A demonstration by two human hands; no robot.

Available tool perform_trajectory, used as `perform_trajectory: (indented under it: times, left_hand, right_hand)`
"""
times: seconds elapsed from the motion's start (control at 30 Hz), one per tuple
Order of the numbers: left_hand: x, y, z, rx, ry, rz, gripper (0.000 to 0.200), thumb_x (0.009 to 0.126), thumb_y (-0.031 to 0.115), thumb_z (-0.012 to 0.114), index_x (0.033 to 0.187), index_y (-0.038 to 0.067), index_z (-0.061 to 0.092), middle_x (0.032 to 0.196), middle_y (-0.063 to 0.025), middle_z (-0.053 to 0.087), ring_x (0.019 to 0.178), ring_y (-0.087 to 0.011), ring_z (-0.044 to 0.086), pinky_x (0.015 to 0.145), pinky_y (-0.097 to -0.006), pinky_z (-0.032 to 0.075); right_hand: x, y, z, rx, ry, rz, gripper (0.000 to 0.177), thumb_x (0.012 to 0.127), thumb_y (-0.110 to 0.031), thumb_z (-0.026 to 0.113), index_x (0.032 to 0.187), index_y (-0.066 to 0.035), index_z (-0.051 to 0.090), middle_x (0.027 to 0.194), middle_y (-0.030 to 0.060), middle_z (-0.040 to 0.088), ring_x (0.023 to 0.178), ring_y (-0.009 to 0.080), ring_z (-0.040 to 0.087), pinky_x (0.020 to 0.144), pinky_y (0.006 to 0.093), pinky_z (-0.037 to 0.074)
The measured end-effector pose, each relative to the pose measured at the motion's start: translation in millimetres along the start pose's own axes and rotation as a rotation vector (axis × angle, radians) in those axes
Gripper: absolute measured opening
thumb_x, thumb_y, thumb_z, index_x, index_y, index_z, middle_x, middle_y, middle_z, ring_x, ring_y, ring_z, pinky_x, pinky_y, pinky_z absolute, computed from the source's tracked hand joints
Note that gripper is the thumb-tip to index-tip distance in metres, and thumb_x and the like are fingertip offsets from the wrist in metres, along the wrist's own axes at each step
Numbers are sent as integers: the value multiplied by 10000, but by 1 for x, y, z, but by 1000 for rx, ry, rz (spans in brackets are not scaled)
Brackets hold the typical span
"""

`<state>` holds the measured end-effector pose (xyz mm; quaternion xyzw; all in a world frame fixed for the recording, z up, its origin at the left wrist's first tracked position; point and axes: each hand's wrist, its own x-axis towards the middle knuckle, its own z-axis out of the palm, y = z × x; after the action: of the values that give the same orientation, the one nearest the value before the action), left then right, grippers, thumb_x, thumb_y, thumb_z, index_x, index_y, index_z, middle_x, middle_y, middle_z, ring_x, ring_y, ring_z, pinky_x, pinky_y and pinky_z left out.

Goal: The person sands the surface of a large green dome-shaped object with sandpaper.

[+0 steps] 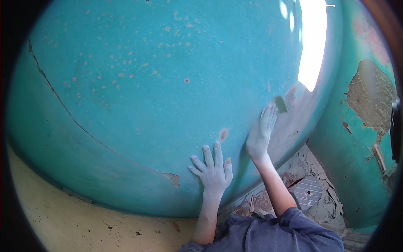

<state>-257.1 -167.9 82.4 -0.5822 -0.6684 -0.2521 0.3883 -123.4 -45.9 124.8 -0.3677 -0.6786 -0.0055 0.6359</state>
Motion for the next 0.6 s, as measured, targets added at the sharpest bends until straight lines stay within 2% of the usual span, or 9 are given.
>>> perform_trajectory:
  times: [0.07,0.13,0.17,0.23,0.33,0.4,0.47,0.57,0.6]
  left_hand:
    - [0,0,0,-11,-2,0,642,1038,425,312,1562,55,295,1651,-240,49,1457,-568,-128,1087,-716,-105]
    - [1,0,0,1,4,-8,637,1039,415,306,1561,50,295,1650,-242,51,1456,-569,-129,1087,-717,-105]
    - [0,0,1,-5,1,-3,637,1039,415,306,1561,50,295,1650,-242,51,1456,-569,-129,1087,-717,-105]
    - [-1,1,3,-29,3,-30,636,1039,410,302,1560,45,295,1649,-245,50,1455,-571,-128,1084,-722,-101]
    - [-1,-1,1,-46,-7,-20,638,1039,407,297,1561,40,287,1648,-248,48,1454,-572,-129,1080,-725,-101]
    - [-1,-2,1,-48,-11,-19,640,1039,408,296,1561,38,283,1648,-249,50,1453,-572,-131,1079,-726,-102]
    - [-2,0,1,-60,-17,-14,641,1040,409,294,1562,37,279,1647,-251,51,1453,-572,-134,1079,-726,-102]
    - [-3,3,1,-63,-16,-31,649,1040,409,294,1567,32,258,1647,-252,50,1452,-570,-143,1078,-724,-109]
    - [-4,3,1,-65,-26,-38,653,1041,411,294,1569,30,249,1646,-253,49,1452,-569,-145,1077,-723,-114]
  right_hand:
    - [17,-15,-7,19,38,27,665,917,-69,523,1502,117,269,1571,350,209,1468,552,116,1190,601,85]
    - [16,-29,-8,-25,-59,-128,693,896,-84,553,1501,112,278,1546,370,244,1452,564,163,1187,610,105]
    - [-1,-27,-7,-32,-57,-123,693,896,-84,553,1501,112,278,1546,370,244,1452,564,163,1187,610,105]
    - [-59,-16,9,-30,-229,-294,719,877,-93,575,1496,122,279,1529,366,285,1427,581,214,1186,615,120]
    - [-99,26,4,-108,-356,-137,733,876,-114,590,1488,139,276,1510,368,317,1399,600,253,1179,623,142]
    - [-66,38,-5,-119,-161,-198,729,885,-115,584,1486,149,266,1529,362,291,1424,581,222,1184,617,122]
    - [-8,27,-7,26,45,-49,730,888,-104,581,1490,149,255,1549,352,263,1449,555,189,1190,609,96]
    - [33,-8,-9,59,62,-10,727,892,-95,571,1496,148,245,1567,340,239,1470,531,157,1193,600,75]
    - [26,-15,-6,35,-8,-76,729,892,-111,582,1492,145,258,1558,346,250,1458,543,177,1188,610,91]
